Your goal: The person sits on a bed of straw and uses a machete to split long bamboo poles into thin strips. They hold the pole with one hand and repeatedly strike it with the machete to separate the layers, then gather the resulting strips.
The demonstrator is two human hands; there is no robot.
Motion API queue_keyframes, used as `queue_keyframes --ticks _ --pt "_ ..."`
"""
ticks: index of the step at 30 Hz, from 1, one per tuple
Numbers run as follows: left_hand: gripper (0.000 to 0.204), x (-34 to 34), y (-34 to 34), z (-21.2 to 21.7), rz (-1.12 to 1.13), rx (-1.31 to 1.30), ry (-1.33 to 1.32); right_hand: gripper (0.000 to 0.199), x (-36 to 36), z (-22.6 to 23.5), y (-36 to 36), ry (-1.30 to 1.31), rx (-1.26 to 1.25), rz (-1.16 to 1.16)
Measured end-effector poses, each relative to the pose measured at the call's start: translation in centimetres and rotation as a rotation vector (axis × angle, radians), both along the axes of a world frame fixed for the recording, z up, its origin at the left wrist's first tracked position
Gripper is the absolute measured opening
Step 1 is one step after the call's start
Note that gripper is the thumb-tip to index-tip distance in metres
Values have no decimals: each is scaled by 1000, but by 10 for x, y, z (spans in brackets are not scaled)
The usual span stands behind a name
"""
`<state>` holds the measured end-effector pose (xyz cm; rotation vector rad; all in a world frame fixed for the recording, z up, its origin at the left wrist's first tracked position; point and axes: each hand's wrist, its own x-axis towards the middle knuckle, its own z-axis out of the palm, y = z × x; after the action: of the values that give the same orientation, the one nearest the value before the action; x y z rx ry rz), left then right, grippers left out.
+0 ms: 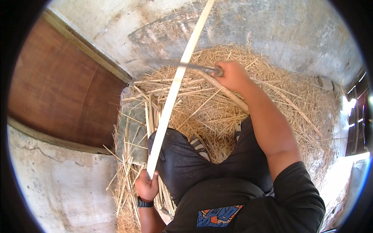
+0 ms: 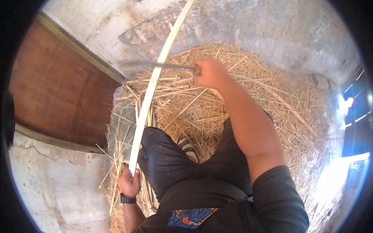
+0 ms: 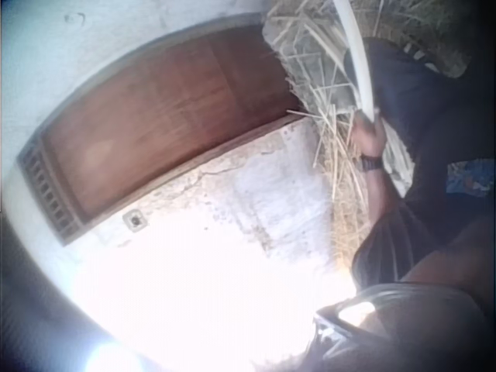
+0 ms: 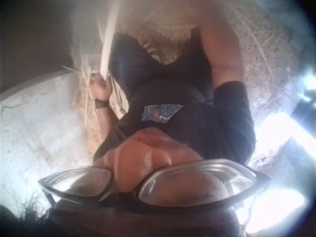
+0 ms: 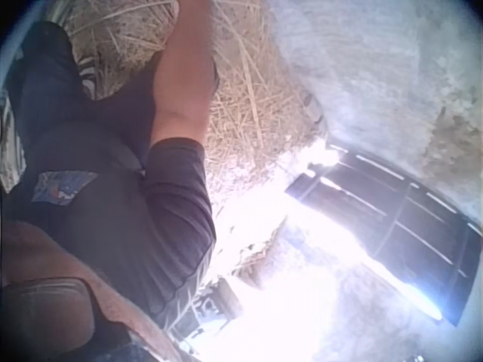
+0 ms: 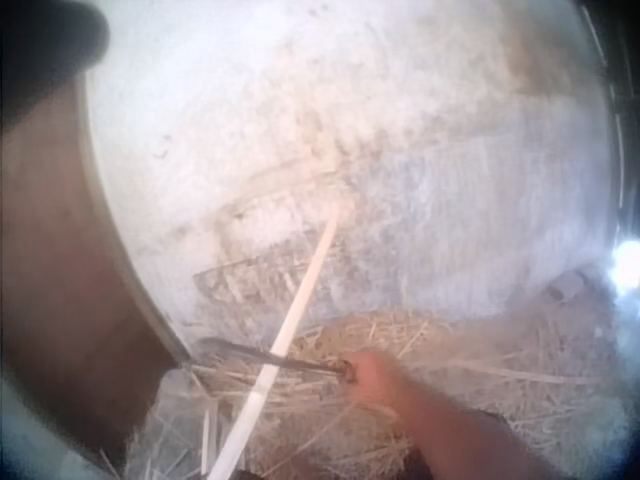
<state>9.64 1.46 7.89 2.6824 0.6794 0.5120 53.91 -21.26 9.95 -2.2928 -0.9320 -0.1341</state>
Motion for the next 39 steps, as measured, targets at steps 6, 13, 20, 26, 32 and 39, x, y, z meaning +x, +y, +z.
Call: queue_keyframes --ticks 6,13,20,26,32,39 --pt "29 10 -1 -6 -1 -46 -35 14 -30 -9 24 -68 5 128" --pt "28 8 1 1 8 -11 -2 15 -33 3 22 -341 -54 309" --pt "28 2 1 -9 21 21 20 17 -15 -6 13 -88 18 39" --pt "29 12 -1 -7 -3 -24 -27 14 -47 0 30 -348 -80 396" --pt "27 3 3 -2 23 0 12 13 -11 -10 14 -114 88 97" --pt "27 8 -2 -9 22 -37 -35 17 -24 -9 18 -25 24 148"
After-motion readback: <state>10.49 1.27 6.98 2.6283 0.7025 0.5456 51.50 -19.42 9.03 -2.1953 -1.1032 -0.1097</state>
